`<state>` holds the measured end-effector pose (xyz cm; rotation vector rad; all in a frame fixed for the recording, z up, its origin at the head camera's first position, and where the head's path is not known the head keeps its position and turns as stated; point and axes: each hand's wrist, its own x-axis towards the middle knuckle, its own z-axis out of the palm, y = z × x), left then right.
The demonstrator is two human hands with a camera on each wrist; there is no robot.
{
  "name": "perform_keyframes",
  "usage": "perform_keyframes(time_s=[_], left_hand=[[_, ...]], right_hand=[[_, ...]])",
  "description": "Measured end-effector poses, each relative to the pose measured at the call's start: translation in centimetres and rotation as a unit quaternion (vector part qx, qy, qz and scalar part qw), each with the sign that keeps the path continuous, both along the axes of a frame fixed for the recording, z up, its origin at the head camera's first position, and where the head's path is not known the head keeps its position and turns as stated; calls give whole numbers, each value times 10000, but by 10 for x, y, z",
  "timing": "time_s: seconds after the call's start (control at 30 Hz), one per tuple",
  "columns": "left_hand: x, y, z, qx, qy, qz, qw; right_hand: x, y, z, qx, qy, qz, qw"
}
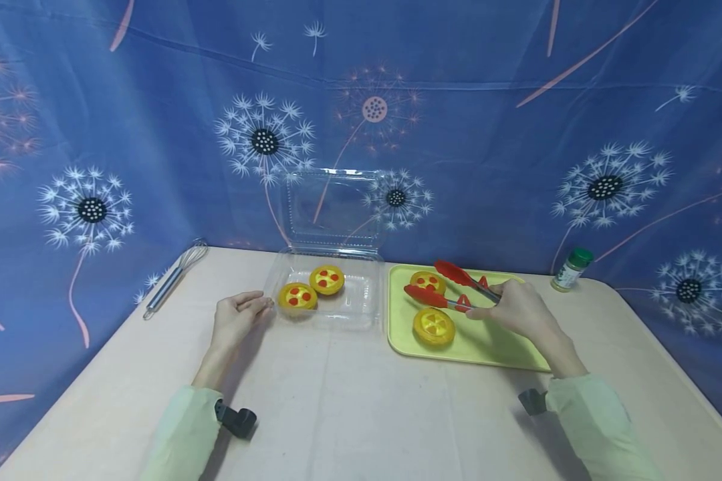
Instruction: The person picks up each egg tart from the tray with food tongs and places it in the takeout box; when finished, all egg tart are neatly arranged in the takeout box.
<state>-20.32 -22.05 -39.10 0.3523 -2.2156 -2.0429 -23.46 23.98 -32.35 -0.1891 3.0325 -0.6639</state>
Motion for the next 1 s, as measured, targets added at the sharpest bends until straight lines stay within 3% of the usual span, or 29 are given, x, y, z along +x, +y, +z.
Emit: perform_keyframes(time_s=[0.3,0.63,1.0], left_hand=[[-1,-2,0,21,1,80,10000],[-3,-2,1,-5,56,82,10000],[-2,-3,0,-91,63,21,9999]], right_hand=[[-5,-6,-1,313,-43,81,9995],[-2,-6,-4,252,362,220,9988],[2,-7,0,111,313,300,9990]])
